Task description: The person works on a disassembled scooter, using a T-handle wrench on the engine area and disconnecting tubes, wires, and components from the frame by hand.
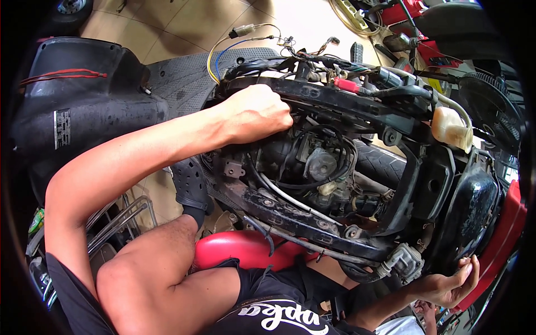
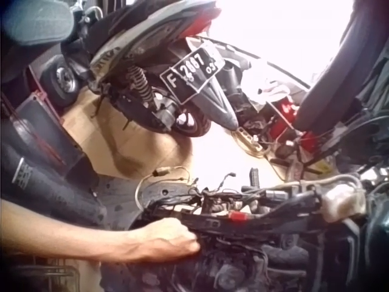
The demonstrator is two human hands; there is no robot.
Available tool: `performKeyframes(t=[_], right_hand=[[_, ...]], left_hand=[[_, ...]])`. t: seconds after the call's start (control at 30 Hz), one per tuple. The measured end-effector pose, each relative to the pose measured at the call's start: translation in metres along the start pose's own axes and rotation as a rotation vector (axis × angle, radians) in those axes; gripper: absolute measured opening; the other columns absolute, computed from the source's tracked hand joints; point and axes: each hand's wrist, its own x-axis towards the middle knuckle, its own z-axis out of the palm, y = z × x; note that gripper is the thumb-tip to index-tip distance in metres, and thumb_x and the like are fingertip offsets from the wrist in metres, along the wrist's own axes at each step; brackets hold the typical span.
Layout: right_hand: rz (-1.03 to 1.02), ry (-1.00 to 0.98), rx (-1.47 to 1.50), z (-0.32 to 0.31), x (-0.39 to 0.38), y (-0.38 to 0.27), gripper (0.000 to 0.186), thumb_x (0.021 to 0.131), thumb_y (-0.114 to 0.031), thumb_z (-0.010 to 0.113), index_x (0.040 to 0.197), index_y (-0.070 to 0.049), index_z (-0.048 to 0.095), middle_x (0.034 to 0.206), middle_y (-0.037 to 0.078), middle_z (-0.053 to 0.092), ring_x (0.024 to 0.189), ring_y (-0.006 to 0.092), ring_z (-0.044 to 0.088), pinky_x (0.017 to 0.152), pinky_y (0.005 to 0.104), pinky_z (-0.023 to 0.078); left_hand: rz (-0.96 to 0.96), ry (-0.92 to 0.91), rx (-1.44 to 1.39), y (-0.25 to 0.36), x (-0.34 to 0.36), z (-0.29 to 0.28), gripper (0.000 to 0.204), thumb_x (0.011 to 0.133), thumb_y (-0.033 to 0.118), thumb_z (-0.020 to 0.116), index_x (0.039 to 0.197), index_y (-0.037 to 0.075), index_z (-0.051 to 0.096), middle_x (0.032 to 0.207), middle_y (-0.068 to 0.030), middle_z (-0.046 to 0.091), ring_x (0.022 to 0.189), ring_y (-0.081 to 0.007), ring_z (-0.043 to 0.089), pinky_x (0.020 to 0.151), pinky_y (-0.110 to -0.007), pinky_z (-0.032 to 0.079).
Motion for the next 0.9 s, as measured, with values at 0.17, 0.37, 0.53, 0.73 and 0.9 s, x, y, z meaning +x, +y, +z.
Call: performKeyframes(t=[0.17,0.37,0.53,0.73,0.9], right_hand=[[0.051,0.007,-0.008,0.003,-0.002,-0.003,0.019,0.096,-0.002,0.052,0.097,0.009,0.068,0.096,0.013,0.068,0.078,0.0162,0.06,0.077,0.0255,0.052],[0.111,-0.002,0.047,0.002,-0.002,-0.008,0.018,0.095,-0.001,0.052,0.098,0.007,0.068,0.096,0.012,0.069,0.077,0.0154,0.06,0.074,0.0253,0.051],[0.106,0.002,0.03,0.0,-0.001,-0.007,0.019,0.096,-0.002,0.052,0.098,0.007,0.068,0.095,0.012,0.069,0.077,0.0152,0.06,0.074,0.025,0.051],[0.095,0.009,-0.04,0.003,-0.001,-0.012,0.019,0.096,-0.003,0.052,0.097,0.007,0.068,0.094,0.012,0.068,0.076,0.015,0.059,0.074,0.0252,0.05],[0.108,0.013,0.005,0.004,-0.001,-0.012,0.018,0.095,-0.003,0.053,0.098,0.007,0.069,0.093,0.011,0.068,0.076,0.0151,0.058,0.074,0.0253,0.05]], left_hand=[[0.076,0.02,0.029,-0.002,-0.001,0.003,0.013,0.076,0.015,0.061,0.071,0.006,0.068,0.066,-0.013,0.066,0.068,-0.0305,0.071,0.061,-0.041,0.057],[0.133,0.009,0.051,0.0,-0.003,0.002,0.01,0.076,0.015,0.063,0.072,0.006,0.068,0.068,-0.0101,0.065,0.069,-0.0293,0.071,0.061,-0.04,0.057],[0.128,-0.028,0.05,0.002,0.0,-0.005,0.01,0.073,0.014,0.064,0.074,0.006,0.069,0.067,-0.0106,0.066,0.069,-0.0292,0.071,0.061,-0.039,0.057],[0.088,0.009,0.03,0.001,-0.001,0.0,0.01,0.074,0.014,0.063,0.074,0.005,0.068,0.068,-0.011,0.066,0.07,-0.0291,0.071,0.061,-0.04,0.057],[0.051,0.031,0.031,-0.001,-0.002,0.006,0.011,0.077,0.016,0.061,0.074,0.006,0.067,0.068,-0.0113,0.066,0.069,-0.0298,0.07,0.061,-0.041,0.057]])
